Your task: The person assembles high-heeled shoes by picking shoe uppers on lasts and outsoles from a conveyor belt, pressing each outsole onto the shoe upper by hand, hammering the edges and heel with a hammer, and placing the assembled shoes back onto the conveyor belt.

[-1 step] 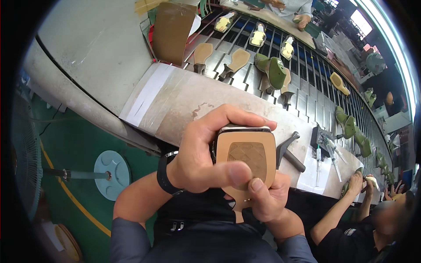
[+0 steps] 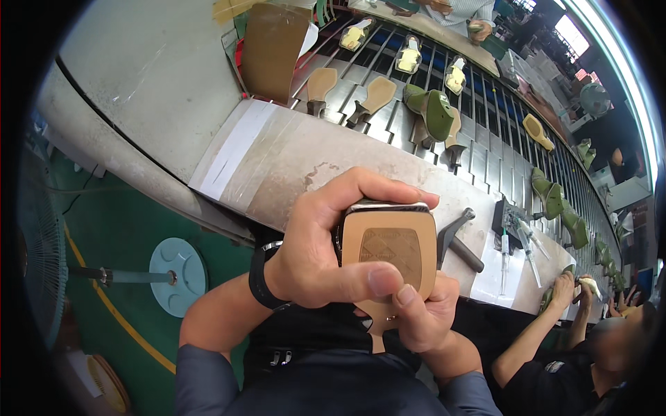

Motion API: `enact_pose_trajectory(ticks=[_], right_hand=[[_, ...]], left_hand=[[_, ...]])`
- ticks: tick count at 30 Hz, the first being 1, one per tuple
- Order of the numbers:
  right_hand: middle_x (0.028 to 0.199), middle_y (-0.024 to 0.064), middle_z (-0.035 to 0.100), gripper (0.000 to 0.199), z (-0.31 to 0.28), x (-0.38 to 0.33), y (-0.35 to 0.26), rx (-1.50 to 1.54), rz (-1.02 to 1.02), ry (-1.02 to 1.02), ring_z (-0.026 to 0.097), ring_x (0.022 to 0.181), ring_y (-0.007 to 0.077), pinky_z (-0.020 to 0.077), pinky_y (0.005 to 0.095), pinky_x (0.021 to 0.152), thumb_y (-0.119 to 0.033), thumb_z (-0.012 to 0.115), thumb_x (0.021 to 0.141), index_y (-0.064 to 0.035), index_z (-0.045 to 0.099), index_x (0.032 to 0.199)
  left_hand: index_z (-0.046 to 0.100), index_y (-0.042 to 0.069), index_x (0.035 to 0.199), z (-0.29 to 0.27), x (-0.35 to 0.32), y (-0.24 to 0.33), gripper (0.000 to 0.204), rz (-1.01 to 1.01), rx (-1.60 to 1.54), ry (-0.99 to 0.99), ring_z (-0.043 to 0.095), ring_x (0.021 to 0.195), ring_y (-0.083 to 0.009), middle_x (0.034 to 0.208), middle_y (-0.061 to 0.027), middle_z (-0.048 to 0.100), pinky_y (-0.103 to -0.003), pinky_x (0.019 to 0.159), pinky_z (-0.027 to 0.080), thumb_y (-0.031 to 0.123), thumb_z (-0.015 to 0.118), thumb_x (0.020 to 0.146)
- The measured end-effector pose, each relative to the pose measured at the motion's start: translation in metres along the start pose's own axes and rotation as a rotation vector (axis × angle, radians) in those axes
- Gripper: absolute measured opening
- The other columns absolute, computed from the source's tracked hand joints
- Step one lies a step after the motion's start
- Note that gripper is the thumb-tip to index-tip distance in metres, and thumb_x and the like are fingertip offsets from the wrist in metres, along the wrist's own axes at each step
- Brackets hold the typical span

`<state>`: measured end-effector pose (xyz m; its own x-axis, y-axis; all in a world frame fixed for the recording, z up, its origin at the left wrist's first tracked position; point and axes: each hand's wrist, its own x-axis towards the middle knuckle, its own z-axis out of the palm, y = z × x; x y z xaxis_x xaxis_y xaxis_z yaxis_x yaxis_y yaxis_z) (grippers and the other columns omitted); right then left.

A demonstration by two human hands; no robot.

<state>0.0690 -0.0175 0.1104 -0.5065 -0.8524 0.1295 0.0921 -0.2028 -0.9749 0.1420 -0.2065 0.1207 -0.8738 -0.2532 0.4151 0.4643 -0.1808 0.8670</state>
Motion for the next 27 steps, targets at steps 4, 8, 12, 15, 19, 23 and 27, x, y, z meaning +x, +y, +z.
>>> enact_pose_trajectory(ticks=[4,8,12,15,19,23,27], right_hand=[[0.084,0.0123,0.080,0.028,-0.003,-0.003,0.011,-0.042,-0.041,0.002,0.075,0.071,0.0163,0.0593,0.0284,0.063,-0.015,0.062,0.105,0.0076,0.078,0.107],[0.086,0.0125,0.080,0.027,-0.004,-0.001,0.013,-0.082,-0.153,-0.006,0.075,0.072,0.0160,0.0590,0.0282,0.064,-0.014,0.063,0.105,0.0076,0.078,0.108],[0.088,0.0133,0.080,0.026,-0.001,0.000,0.013,-0.060,-0.163,0.000,0.076,0.074,0.0160,0.0588,0.0281,0.064,-0.014,0.063,0.105,0.0075,0.078,0.107],[0.089,0.0142,0.080,0.026,-0.001,0.001,0.012,-0.055,-0.130,-0.008,0.076,0.075,0.0162,0.0590,0.0286,0.065,-0.014,0.064,0.105,0.0078,0.077,0.105],[0.090,0.0147,0.081,0.025,0.004,0.002,0.005,-0.072,-0.101,-0.002,0.076,0.076,0.0162,0.0592,0.0286,0.065,-0.014,0.064,0.105,0.0077,0.077,0.102],[0.085,0.0139,0.080,0.025,0.006,-0.001,0.010,-0.027,-0.036,0.043,0.075,0.071,0.0147,0.0581,0.0274,0.062,-0.013,0.064,0.104,0.0073,0.077,0.098],[0.097,0.0210,0.076,0.041,-0.003,-0.006,0.009,-0.088,0.110,-0.059,0.076,0.083,0.0248,0.0636,0.0356,0.071,-0.027,0.061,0.108,0.0137,0.068,0.114]], left_hand=[[0.052,-0.003,0.134,-0.003,-0.003,-0.005,0.084,0.048,-0.024,-0.039,0.066,0.128,-0.0392,0.139,-0.0363,0.060,-0.052,0.108,0.055,0.045,0.094,0.079],[0.052,-0.003,0.134,-0.004,-0.004,-0.006,0.080,0.061,-0.035,-0.046,0.065,0.129,-0.0391,0.139,-0.0365,0.060,-0.052,0.109,0.054,0.041,0.093,0.081],[0.052,-0.003,0.134,-0.006,-0.004,-0.004,0.078,0.057,-0.026,-0.058,0.065,0.129,-0.0393,0.139,-0.0367,0.059,-0.052,0.110,0.054,0.039,0.092,0.082],[0.051,-0.003,0.134,-0.007,-0.004,-0.005,0.077,0.055,-0.030,-0.060,0.065,0.130,-0.0393,0.140,-0.0368,0.059,-0.052,0.110,0.054,0.038,0.092,0.082],[0.051,-0.003,0.134,-0.007,-0.005,-0.004,0.078,0.058,-0.044,-0.052,0.064,0.130,-0.0396,0.140,-0.0372,0.058,-0.052,0.110,0.054,0.038,0.092,0.082],[0.051,-0.004,0.134,-0.004,-0.007,0.002,0.071,0.020,-0.071,-0.024,0.064,0.131,-0.0409,0.141,-0.0382,0.057,-0.052,0.111,0.053,0.047,0.078,0.094],[0.051,-0.006,0.134,-0.004,-0.008,0.005,0.059,-0.001,-0.184,-0.006,0.064,0.130,-0.0419,0.141,-0.0390,0.057,-0.052,0.111,0.053,0.047,0.057,0.107]])
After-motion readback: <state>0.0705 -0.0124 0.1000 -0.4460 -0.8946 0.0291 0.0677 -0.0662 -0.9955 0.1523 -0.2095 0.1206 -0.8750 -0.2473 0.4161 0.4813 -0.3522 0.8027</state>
